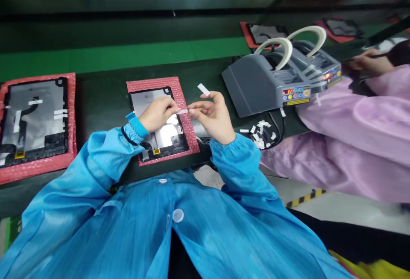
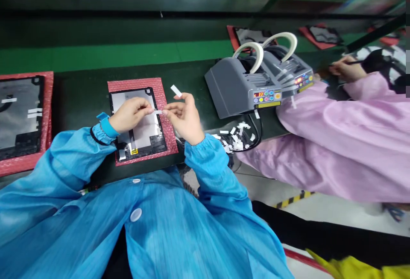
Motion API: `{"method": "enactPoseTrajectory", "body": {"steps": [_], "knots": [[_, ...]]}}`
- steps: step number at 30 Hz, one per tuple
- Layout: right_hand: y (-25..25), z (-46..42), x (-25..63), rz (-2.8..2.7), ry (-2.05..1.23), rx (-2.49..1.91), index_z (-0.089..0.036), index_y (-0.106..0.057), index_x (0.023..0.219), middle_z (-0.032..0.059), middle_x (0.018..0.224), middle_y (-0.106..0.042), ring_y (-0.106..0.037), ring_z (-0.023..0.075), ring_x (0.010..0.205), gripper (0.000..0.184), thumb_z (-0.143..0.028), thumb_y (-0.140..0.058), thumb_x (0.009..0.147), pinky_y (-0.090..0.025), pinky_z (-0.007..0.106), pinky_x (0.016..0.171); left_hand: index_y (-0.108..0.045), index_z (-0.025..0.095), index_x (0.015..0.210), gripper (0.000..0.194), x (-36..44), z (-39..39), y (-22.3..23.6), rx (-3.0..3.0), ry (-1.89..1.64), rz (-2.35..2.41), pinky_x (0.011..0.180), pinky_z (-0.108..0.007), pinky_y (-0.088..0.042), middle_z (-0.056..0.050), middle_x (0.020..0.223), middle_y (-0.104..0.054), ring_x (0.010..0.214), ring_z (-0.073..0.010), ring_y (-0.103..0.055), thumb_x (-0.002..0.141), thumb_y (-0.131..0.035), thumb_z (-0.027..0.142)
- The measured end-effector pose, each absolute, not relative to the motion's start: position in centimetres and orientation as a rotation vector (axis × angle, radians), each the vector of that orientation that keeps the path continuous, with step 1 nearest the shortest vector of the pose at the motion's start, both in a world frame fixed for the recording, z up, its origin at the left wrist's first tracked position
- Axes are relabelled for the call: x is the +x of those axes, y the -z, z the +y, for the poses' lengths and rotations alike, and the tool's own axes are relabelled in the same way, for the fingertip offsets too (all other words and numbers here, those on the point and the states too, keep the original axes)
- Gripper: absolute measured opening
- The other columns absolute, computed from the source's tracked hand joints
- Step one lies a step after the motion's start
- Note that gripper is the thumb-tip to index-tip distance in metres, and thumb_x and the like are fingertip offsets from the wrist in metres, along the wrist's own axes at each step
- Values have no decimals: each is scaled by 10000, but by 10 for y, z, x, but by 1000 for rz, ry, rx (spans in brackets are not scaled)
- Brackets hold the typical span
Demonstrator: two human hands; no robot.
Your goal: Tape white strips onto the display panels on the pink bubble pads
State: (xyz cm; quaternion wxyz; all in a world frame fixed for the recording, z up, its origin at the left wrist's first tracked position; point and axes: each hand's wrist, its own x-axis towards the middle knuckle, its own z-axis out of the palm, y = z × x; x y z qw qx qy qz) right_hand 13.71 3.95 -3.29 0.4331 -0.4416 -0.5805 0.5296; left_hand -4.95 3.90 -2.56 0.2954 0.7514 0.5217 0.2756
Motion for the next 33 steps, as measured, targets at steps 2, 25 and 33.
{"method": "enactPoseTrajectory", "body": {"steps": [2,25,33], "knots": [[36,42,139,-1493,-1301,-1100,-274,-351,955,-44,805,-584,-626,119,676,554,-457,-762,631,-533,295,670,-564,157,692,182,-49,40,25,1957,-704,1413,712,-274,-413,-5,720,-608,702,-130,-531,835,-540,267],[78,54,125,-1675,-1253,-1449,-249,-268,902,-110,586,-517,-554,109,507,435,-184,-596,624,-425,253,542,-614,104,1034,315,-20,28,41,2123,32,1818,892,-460,-354,-162,1092,-603,1132,-319,-441,932,-378,286],[74,53,123,-1709,-1188,-1523,-241,-275,904,-98,570,-519,-557,127,516,418,-163,-568,616,-428,271,561,-618,118,1046,327,-20,27,46,2161,22,1837,868,-445,-347,-156,1095,-605,1109,-309,-443,936,-364,291]]}}
